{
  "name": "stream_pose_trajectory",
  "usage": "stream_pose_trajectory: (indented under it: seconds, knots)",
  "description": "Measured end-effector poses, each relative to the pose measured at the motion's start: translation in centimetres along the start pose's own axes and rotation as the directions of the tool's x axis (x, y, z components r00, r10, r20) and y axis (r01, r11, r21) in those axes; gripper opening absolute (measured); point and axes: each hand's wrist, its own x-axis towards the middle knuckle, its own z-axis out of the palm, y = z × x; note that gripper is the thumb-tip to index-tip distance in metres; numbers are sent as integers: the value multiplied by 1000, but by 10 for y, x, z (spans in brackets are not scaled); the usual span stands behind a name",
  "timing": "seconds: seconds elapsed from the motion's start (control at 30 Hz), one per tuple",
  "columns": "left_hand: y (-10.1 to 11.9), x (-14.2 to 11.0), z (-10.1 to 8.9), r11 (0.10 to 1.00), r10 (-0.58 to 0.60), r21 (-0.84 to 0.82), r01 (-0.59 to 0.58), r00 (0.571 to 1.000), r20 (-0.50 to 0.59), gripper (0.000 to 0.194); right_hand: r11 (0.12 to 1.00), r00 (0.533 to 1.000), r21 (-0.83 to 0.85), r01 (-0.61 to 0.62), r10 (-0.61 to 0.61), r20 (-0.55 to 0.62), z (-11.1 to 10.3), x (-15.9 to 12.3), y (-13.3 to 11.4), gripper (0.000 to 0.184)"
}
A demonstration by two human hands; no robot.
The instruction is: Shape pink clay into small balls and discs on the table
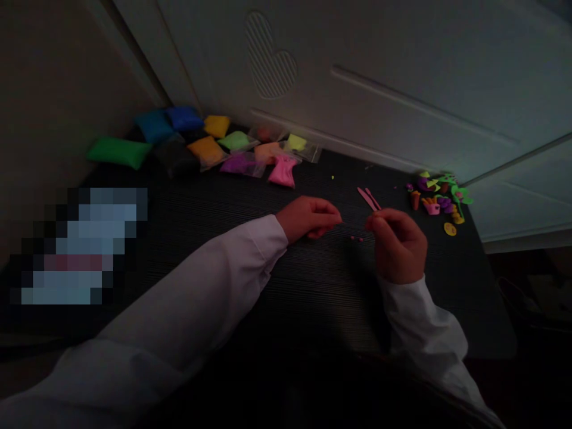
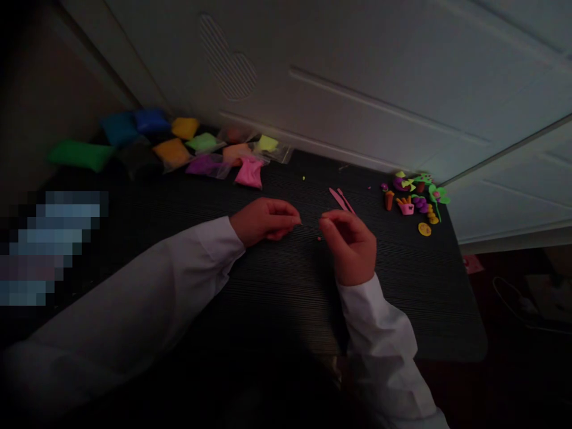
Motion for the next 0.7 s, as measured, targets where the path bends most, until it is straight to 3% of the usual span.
stream_pose_trajectory:
  seconds: [0.07,0.17,0.27,0.4,0.57,0.7]
  knots:
    - [-1,1,0,1000,-2,-9,2,1000,-3,11,981,994,164,-100,104,-19,-2,2,2,10]
    - [-3,2,-1,1000,4,-26,-5,1000,-10,12,908,960,311,-280,261,103,-4,5,3,13]
    - [-5,2,-1,999,18,-50,-19,1000,-9,13,840,922,384,-384,325,212,-6,6,3,13]
    - [-4,2,-1,998,14,-56,-14,1000,2,13,786,919,479,-392,312,240,-6,7,2,10]
    - [-4,3,-1,998,5,-55,-6,1000,-13,13,727,912,552,-409,311,266,-5,10,-4,25]
    - [-4,2,0,998,-10,-55,8,999,-30,12,694,898,571,-440,326,296,-6,10,-5,17]
